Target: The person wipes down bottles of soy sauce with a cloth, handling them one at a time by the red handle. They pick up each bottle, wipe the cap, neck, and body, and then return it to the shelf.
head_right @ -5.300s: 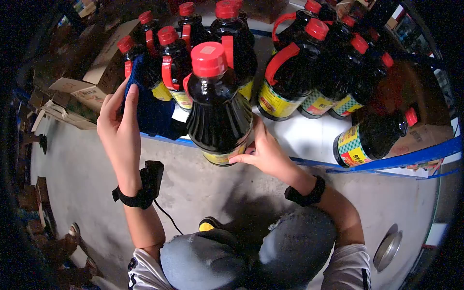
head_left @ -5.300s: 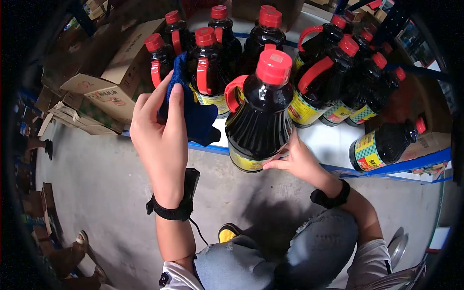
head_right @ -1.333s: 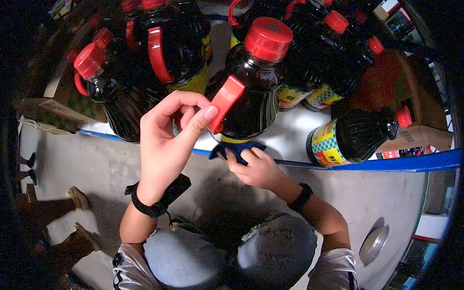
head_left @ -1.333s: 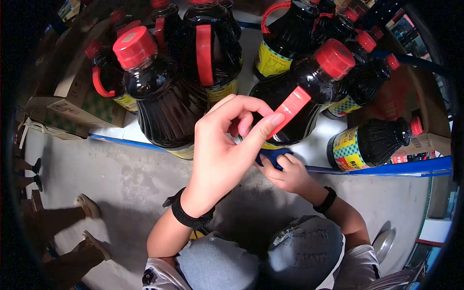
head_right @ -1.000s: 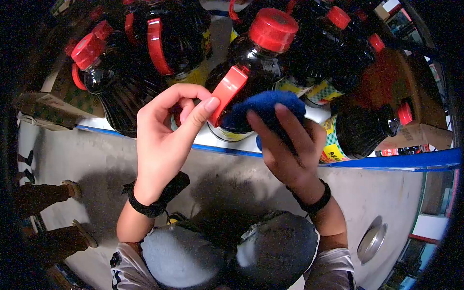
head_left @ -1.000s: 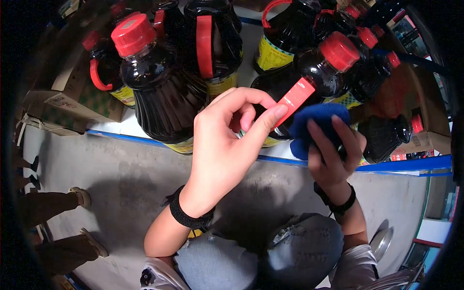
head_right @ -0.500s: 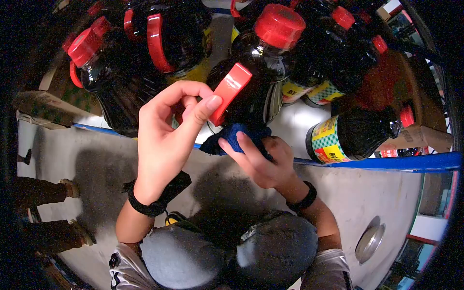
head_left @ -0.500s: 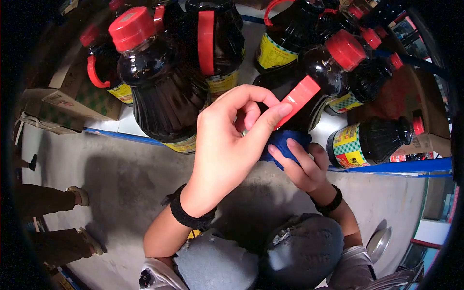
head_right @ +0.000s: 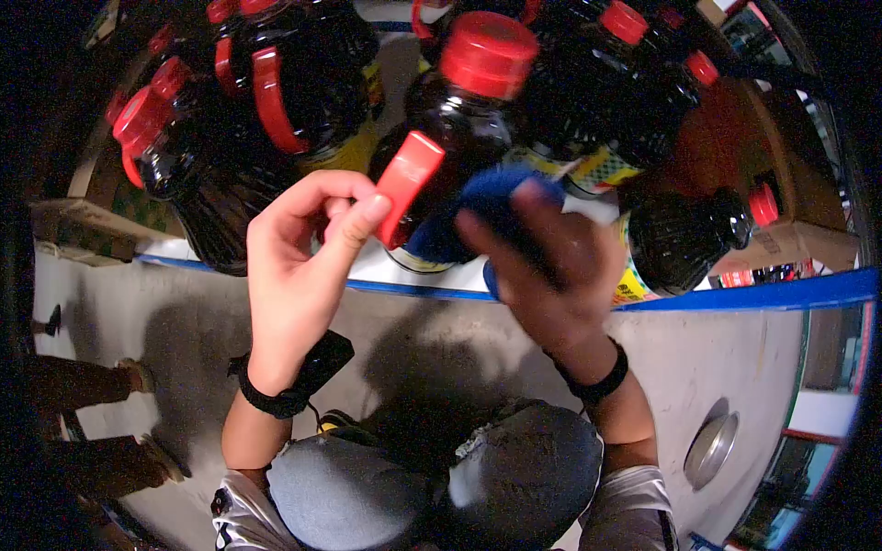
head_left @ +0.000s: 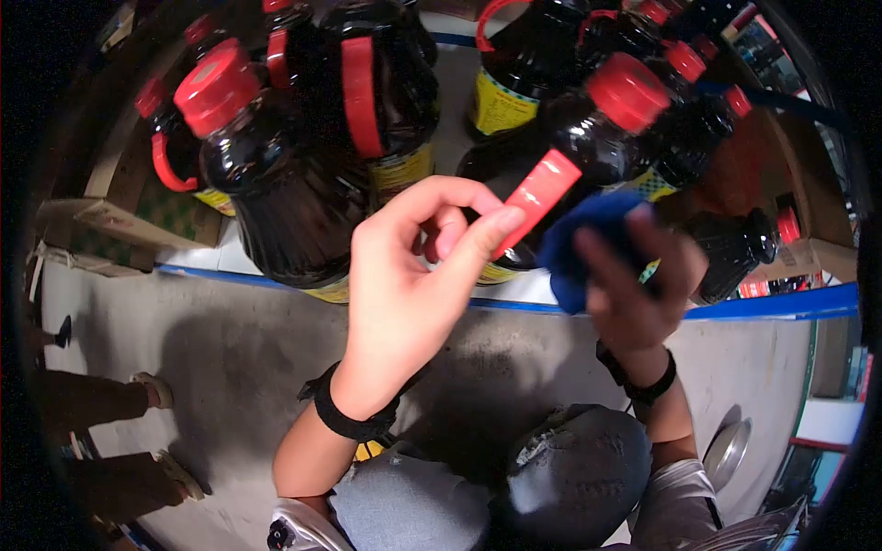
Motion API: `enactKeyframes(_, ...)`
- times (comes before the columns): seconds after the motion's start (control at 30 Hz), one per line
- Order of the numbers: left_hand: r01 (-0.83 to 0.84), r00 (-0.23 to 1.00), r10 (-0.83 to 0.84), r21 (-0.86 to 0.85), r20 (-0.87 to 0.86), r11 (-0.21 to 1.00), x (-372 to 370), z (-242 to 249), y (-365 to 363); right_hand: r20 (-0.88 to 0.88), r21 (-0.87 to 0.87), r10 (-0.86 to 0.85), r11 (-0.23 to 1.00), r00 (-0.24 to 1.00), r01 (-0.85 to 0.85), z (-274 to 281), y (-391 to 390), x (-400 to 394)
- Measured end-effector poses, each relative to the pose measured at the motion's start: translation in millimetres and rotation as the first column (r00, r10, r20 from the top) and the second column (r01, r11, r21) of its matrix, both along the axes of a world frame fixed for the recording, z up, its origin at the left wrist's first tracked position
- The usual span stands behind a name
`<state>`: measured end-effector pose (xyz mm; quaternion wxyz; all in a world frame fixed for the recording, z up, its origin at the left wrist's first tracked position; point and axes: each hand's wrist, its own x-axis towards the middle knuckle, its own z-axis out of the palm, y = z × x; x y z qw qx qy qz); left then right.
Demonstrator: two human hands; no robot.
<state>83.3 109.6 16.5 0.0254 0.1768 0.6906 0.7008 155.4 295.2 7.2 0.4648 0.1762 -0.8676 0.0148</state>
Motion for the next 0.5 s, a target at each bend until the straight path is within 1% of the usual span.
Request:
enactKeyframes(0.03, -0.008, 1.0, 0.008, 0.01, 0.0, 1.0, -0.1, -1.2, -0.1, -0.09, -0.052, -0.077, 0.996, 0.993, 0.072, 13.5, 1.3, -6.3)
enactKeyframes(0.1, -0.01, 1.0, 0.01, -0.002, -0.005, 1.0, 0.4, -0.7, -1.3, -0.276, -0.289, 0.052, 0.948, 0.96, -0.135, 12.0, 8.1, -22.9)
enactKeyframes(0.13, 0.0, 1.0, 0.0, -0.007, -0.015, 1.0, 0.4, -1.1, -1.4, -0.213, -0.243, 0.058, 0.964, 0.975, -0.11, 12.7, 2.7, -24.4)
enactKeyframes(0.17, -0.011, 1.0, 0.011, 0.006, 0.014, 1.0, 0.6, -2.1, -1.6, -0.021, -0.196, -0.003, 0.981, 1.0, -0.001, 18.6, -4.7, -18.2)
enactKeyframes(0.2, -0.025, 0.999, 0.024, 0.019, 0.045, 1.0, 0.5, -2.1, -2.0, -0.055, -0.113, 0.033, 0.993, 0.998, -0.039, 6.4, -7.0, -19.6)
enactKeyframes(0.23, -0.02, 0.999, 0.019, 0.014, 0.04, 1.0, 0.3, -0.6, -2.5, -0.083, -0.029, 0.073, 0.997, 0.994, -0.076, -6.6, -7.5, -20.4)
enactKeyframes(0.27, -0.02, 0.999, 0.02, -0.007, 0.027, 1.0, 0.4, 1.2, -3.6, -0.053, 0.427, -0.048, 0.902, 0.997, 0.066, -8.6, -5.3, -11.6)
enactKeyframes(0.3, -0.021, 1.0, 0.022, -0.027, 0.017, 0.999, 0.7, 1.9, -4.5, -0.078, 0.788, -0.169, 0.593, 0.983, 0.165, -11.1, -4.8, 0.0)
enactKeyframes(0.33, -0.025, 1.0, 0.025, -0.033, 0.011, 0.999, 0.5, 0.4, -4.8, 0.019, 0.569, -0.08, 0.821, 0.997, 0.055, -23.6, -11.9, 4.8)
enactKeyframes(0.37, -0.026, 1.0, 0.027, -0.034, 0.01, 0.999, 0.8, 0.5, -4.8, 0.084, 0.286, 0.037, 0.957, 0.996, -0.059, -36.5, -19.4, 7.8)
enactKeyframes(0.4, -0.029, 1.0, 0.029, -0.031, 0.004, 0.999, 1.2, 0.6, -4.1, 0.122, 0.223, 0.066, 0.97, 0.99, -0.092, -39.4, -22.5, 12.0)
enactKeyframes(0.43, -0.029, 1.0, 0.029, -0.027, -0.004, 0.999, 1.8, 0.9, -3.3, 0.174, 0.165, 0.138, 0.972, 0.975, -0.167, -47.9, -22.0, 13.1)
enactKeyframes(0.5, -0.037, 0.999, 0.036, -0.037, -0.005, 0.999, 1.4, 0.0, -3.6, 0.284, 0.182, 0.156, 0.96, 0.946, -0.213, -48.4, -19.1, 19.9)
